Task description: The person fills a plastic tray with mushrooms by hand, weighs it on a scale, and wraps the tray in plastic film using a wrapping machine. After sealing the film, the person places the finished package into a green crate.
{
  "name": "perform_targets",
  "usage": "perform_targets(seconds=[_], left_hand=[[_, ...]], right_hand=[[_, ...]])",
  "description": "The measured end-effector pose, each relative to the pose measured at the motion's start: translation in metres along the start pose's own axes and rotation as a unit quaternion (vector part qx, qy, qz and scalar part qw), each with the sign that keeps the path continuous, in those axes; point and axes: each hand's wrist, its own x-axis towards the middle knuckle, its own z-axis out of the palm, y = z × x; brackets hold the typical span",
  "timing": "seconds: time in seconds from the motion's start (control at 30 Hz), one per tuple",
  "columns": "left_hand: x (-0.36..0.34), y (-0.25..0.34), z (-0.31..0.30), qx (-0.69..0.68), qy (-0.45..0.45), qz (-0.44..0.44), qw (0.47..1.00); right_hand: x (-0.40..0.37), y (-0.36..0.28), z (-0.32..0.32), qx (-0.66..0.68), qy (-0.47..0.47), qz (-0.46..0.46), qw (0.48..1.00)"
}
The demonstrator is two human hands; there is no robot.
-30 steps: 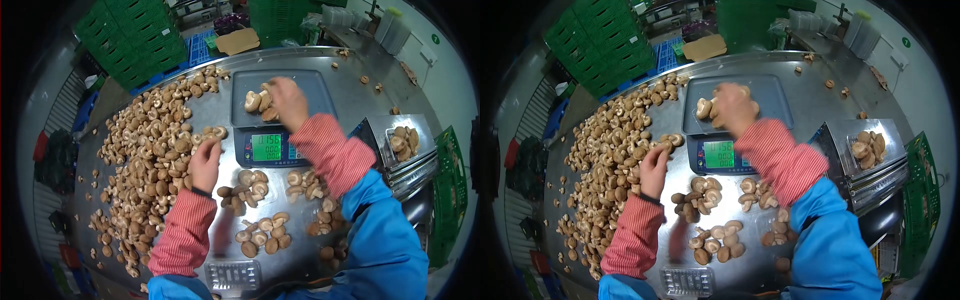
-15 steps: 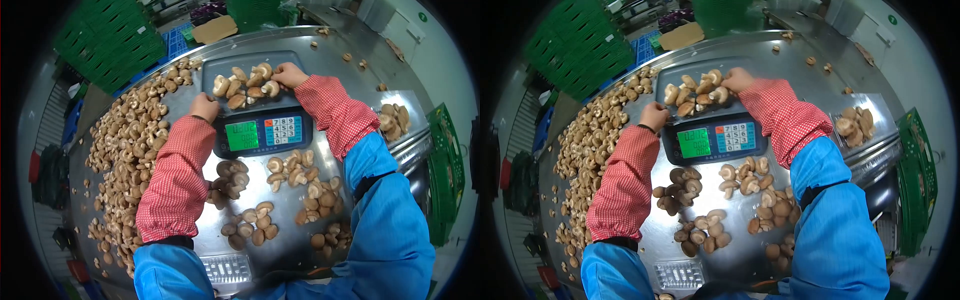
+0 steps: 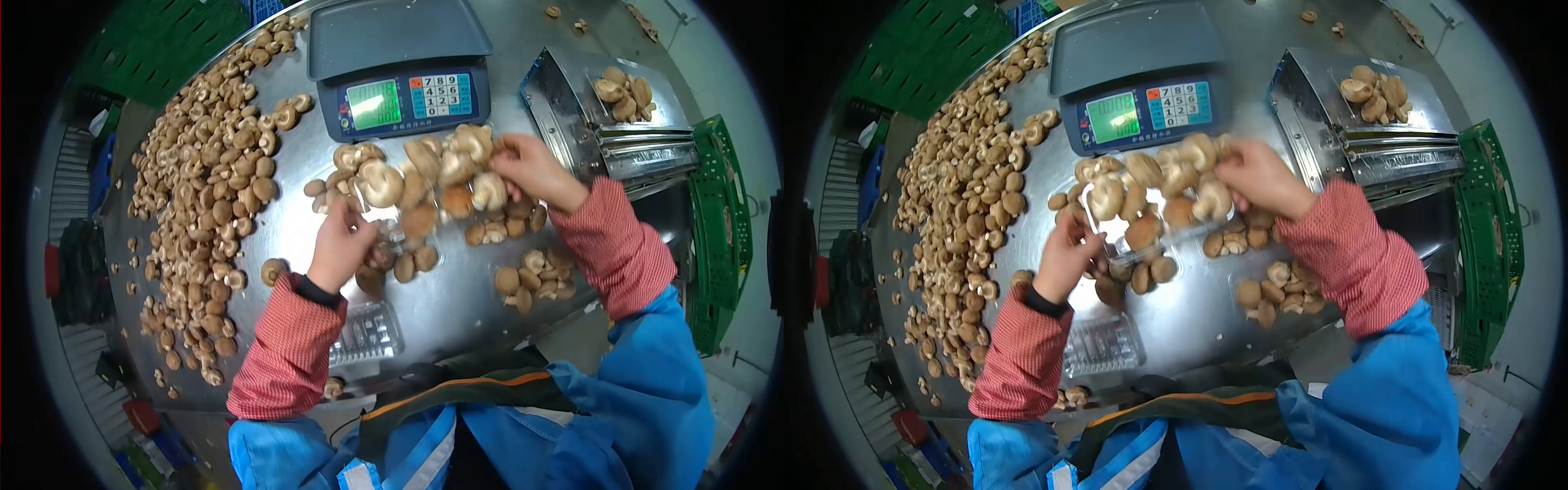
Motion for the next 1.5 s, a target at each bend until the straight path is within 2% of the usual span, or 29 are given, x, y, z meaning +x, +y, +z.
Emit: perform_targets(seconds=[0.07,0.1,0.23,0.37,0.4,0.47,0.5,0.57,0.6,0.63,0.7,0.73,0.8,0.87,1.0,1.1,1.17,1.23,1.27,1.33,1.4,1.43,1.5], left_hand=[[-0.035,-0.025,0.013,-0.054,-0.028,-0.064,0.996],[-0.051,-0.039,0.02,-0.063,-0.041,-0.078,0.994],[-0.105,-0.097,0.061,-0.125,-0.03,-0.118,0.985],[-0.131,-0.132,0.084,-0.075,-0.025,-0.123,0.989],[-0.133,-0.134,0.082,-0.007,-0.002,-0.085,0.996],[-0.139,-0.14,0.074,0.126,0.045,-0.01,0.991],[-0.141,-0.147,0.069,0.148,0.06,0.001,0.987],[-0.144,-0.161,0.056,0.193,0.092,0.022,0.977],[-0.144,-0.16,0.049,0.189,0.092,-0.01,0.978],[-0.143,-0.165,0.041,0.206,0.098,0.017,0.973],[-0.136,-0.171,0.031,0.127,0.118,0.025,0.985],[-0.133,-0.169,0.03,0.128,0.1,0.041,0.986],[-0.128,-0.168,0.033,0.047,0.065,0.011,0.997],[-0.128,-0.164,0.035,-0.012,0.038,-0.011,0.999],[-0.164,-0.163,0.026,-0.007,0.133,0.078,0.988],[-0.192,-0.199,0.0,-0.012,0.202,0.064,0.977],[-0.214,-0.191,-0.013,-0.101,0.239,0.016,0.966],[-0.225,-0.196,-0.014,-0.13,0.244,0.013,0.961],[-0.227,-0.196,-0.011,-0.145,0.239,0.014,0.96],[-0.221,-0.19,-0.003,-0.06,0.261,0.056,0.962],[-0.208,-0.181,0.008,0.005,0.275,0.118,0.954],[-0.202,-0.163,0.011,0.044,0.262,0.12,0.956],[-0.18,-0.163,0.023,0.055,0.231,0.152,0.959]], right_hand=[[-0.04,0.015,0.017,-0.01,0.005,0.047,0.999],[-0.056,0.027,0.023,0.005,-0.017,0.053,0.998],[-0.111,0.077,0.046,-0.018,0.008,0.063,0.998],[-0.145,0.117,0.066,-0.068,0.024,0.07,0.995],[-0.152,0.114,0.075,-0.077,0.045,0.083,0.993],[-0.156,0.137,0.092,-0.106,0.056,0.029,0.992],[-0.158,0.14,0.1,-0.121,0.058,0.003,0.991],[-0.16,0.143,0.12,-0.138,0.058,0.012,0.989],[-0.158,0.148,0.131,-0.163,0.065,-0.002,0.984],[-0.158,0.149,0.141,-0.187,0.072,-0.015,0.98],[-0.156,0.145,0.151,-0.282,0.082,-0.051,0.955],[-0.156,0.14,0.152,-0.348,0.085,-0.072,0.931],[-0.159,0.122,0.151,-0.494,0.081,-0.092,0.861],[-0.165,0.077,0.154,-0.516,0.101,-0.141,0.839],[-0.161,0.026,0.19,-0.509,0.099,-0.279,0.808],[-0.151,0.039,0.219,-0.549,0.015,-0.235,0.802],[-0.148,0.055,0.213,-0.521,-0.016,-0.215,0.826],[-0.154,0.058,0.2,-0.487,-0.055,-0.183,0.852],[-0.158,0.057,0.193,-0.473,-0.037,-0.159,0.866],[-0.157,0.037,0.177,-0.444,0.004,-0.116,0.888],[-0.142,0.033,0.163,-0.453,0.095,-0.114,0.879],[-0.133,0.032,0.158,-0.454,0.139,-0.115,0.873],[-0.114,0.044,0.157,-0.49,0.11,-0.092,0.86]])
